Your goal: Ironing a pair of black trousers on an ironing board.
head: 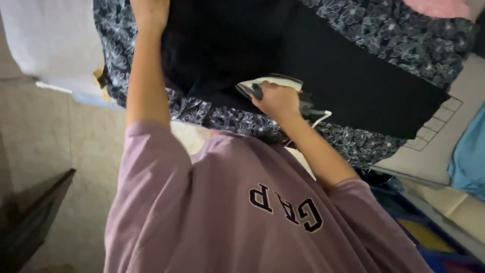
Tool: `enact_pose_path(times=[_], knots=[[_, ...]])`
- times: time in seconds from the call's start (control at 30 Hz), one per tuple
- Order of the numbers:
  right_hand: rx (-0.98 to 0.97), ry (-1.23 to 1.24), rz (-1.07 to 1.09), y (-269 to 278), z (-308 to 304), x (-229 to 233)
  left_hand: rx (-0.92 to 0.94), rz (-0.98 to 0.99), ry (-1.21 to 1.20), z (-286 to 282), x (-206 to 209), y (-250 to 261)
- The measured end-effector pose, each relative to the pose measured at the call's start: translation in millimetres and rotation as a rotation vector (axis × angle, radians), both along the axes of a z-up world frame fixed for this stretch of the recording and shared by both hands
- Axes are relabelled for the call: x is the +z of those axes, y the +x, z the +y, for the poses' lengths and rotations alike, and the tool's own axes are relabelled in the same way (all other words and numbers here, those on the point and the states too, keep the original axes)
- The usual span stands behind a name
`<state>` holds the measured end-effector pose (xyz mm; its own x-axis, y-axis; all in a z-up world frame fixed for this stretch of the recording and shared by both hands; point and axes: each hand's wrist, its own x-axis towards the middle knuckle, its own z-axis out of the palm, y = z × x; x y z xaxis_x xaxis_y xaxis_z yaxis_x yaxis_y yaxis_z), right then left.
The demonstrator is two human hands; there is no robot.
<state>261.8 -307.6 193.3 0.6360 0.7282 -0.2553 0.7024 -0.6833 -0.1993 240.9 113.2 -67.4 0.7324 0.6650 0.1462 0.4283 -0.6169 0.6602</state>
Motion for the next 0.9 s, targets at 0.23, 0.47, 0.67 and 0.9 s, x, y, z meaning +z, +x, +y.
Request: enact_pose_path(times=[0.23,0.47,0.67,0.9], knots=[[0.013,-0.079,0.032,5.3,-5.1,-1.1,0.286,0.639,-0.142,-123.5,159.6,-141.0],[0.023,-0.066,0.049,-3.7,10.4,-0.5,0.399,0.430,-0.037,-115.0,131.1,-160.4],[0.069,-0.008,0.112,-27.6,41.0,-7.7,0.316,0.491,0.009,-117.3,123.5,-179.4],[0.071,-0.025,0.148,-29.0,42.2,-1.0,0.778,-0.211,-1.091,-163.7,99.1,-203.9]])
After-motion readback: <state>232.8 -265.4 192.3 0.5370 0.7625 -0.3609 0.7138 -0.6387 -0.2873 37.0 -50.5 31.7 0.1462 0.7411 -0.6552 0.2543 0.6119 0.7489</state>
